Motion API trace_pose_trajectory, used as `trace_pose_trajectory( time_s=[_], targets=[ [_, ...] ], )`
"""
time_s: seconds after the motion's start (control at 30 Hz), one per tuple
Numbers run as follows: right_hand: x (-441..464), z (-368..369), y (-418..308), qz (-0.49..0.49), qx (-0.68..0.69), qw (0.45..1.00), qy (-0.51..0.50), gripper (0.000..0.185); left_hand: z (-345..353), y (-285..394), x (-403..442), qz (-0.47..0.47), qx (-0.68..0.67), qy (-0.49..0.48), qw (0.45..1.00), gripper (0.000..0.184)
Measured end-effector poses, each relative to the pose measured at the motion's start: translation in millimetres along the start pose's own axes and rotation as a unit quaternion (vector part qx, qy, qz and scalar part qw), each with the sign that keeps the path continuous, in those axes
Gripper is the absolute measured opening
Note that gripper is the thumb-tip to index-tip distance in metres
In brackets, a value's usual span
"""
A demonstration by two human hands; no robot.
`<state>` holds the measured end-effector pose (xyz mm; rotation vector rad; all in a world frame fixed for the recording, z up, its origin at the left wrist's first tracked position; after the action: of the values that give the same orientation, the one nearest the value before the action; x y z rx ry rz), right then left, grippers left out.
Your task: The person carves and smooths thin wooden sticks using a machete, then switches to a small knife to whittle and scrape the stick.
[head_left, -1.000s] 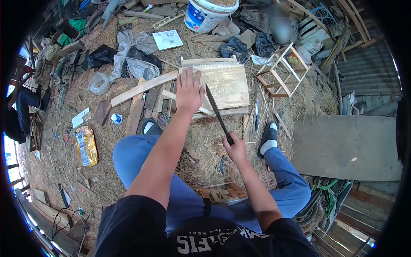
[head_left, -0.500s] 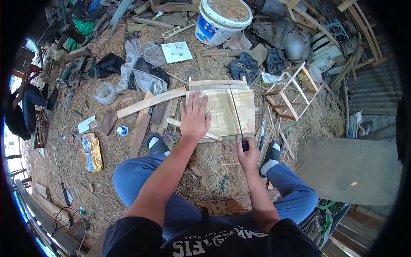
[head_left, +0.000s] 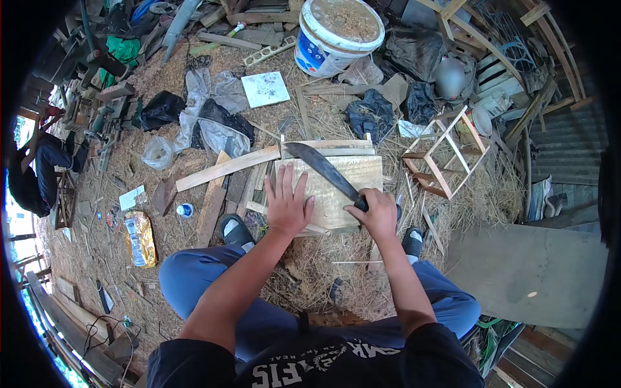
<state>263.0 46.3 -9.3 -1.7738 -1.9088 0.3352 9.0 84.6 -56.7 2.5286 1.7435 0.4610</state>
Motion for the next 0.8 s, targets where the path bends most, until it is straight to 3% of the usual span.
trace_pose_trajectory(
  time_s=[0.1, 0.17, 0.33, 0.43, 0.5, 0.53, 0.7, 0.73, 0.8],
  targets=[
    [23.1, -3.3, -0.2, -0.076, -0.005, 0.997, -0.014, 0.051, -0.9, 0.3, 0.1, 0.011, 0.002, 0.019, 1.000, 0.071],
    [42.2, -12.6, -7.6, -0.125, 0.006, 0.992, 0.015, 0.044, -8.6, 1.1, 4.4, 0.013, 0.005, 0.016, 1.000, 0.071],
    [115.3, 24.4, 35.9, -0.013, 0.103, 0.995, -0.002, 0.022, -13.7, 3.0, 7.1, 0.015, 0.016, -0.044, 0.999, 0.070],
    [157.3, 33.0, 39.0, -0.082, 0.034, 0.994, -0.065, 0.016, -15.9, 2.9, 7.1, 0.021, 0.018, -0.031, 0.999, 0.071],
    [178.0, 42.3, 45.2, 0.075, 0.060, 0.950, -0.297, 0.014, -16.9, 2.3, 6.4, 0.022, 0.019, -0.029, 0.999, 0.071],
    [185.9, 46.9, 47.3, 0.075, 0.060, 0.950, -0.298, 0.014, -17.2, 2.0, 6.1, 0.024, 0.016, -0.028, 0.999, 0.071],
    [196.6, 47.8, 45.9, -0.034, 0.036, 0.926, -0.374, 0.017, -17.1, -0.4, 4.3, 0.027, 0.002, -0.031, 0.999, 0.071],
    [194.6, 46.1, 47.8, -0.034, 0.033, 0.926, -0.375, 0.017, -16.1, -0.8, 3.6, 0.030, 0.000, -0.028, 0.999, 0.071],
    [190.3, 38.2, 45.9, -0.150, 0.048, 0.939, -0.306, 0.017, -14.9, -1.4, 2.1, 0.031, 0.000, -0.014, 0.999, 0.070]
  ],
)
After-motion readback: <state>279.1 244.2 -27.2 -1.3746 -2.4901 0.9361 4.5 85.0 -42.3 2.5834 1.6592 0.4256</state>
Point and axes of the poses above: each hand's wrist, its own x-axis towards the middle knuckle, its own z-axis out of the palm, y = z × x, the point moved 1 cm from there along x, towards the middle knuckle, and after that the axes turned 8 degrees about x, right-handed, at the moved point
